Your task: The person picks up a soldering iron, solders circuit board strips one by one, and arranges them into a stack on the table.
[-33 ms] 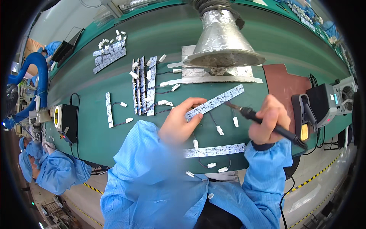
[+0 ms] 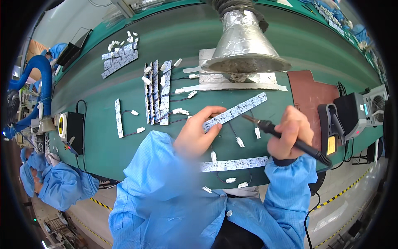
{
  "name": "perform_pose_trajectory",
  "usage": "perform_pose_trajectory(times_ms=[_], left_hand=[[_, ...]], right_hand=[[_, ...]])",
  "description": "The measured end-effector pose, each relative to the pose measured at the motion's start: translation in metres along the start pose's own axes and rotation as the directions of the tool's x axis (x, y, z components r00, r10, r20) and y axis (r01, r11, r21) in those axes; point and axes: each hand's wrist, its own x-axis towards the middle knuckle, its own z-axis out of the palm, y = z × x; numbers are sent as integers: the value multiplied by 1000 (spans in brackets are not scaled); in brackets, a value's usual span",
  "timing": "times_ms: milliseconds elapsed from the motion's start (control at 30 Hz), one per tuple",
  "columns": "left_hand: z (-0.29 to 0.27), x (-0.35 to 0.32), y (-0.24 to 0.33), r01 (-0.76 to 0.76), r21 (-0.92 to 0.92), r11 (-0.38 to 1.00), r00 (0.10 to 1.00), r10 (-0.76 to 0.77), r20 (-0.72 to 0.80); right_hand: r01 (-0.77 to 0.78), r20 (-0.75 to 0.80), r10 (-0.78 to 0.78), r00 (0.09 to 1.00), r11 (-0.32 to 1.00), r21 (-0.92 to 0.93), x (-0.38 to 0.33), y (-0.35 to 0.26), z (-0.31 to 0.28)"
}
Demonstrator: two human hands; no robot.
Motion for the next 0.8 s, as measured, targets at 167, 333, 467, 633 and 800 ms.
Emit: perform_pose_trajectory(times_ms=[167,333,467,633,800], left_hand=[[-1,-2,1,34,4,999,999,-34,-17],[-1,-1,0,9,14,1000,1000,-9,-22],[0,-2,0,-6,11,1000,999,6,-34],[0,-2,0,32,21,999,999,-32,-14],[-1,-1,0,46,10,999,999,-46,-12]], right_hand=[[87,122,-98,988,992,90,-3,3,17],[100,162,-117,980,989,109,-7,8,19],[99,160,-116,980,989,112,-7,7,22],[97,181,-113,977,991,95,-9,8,21],[95,192,-101,976,995,42,-8,6,23]])
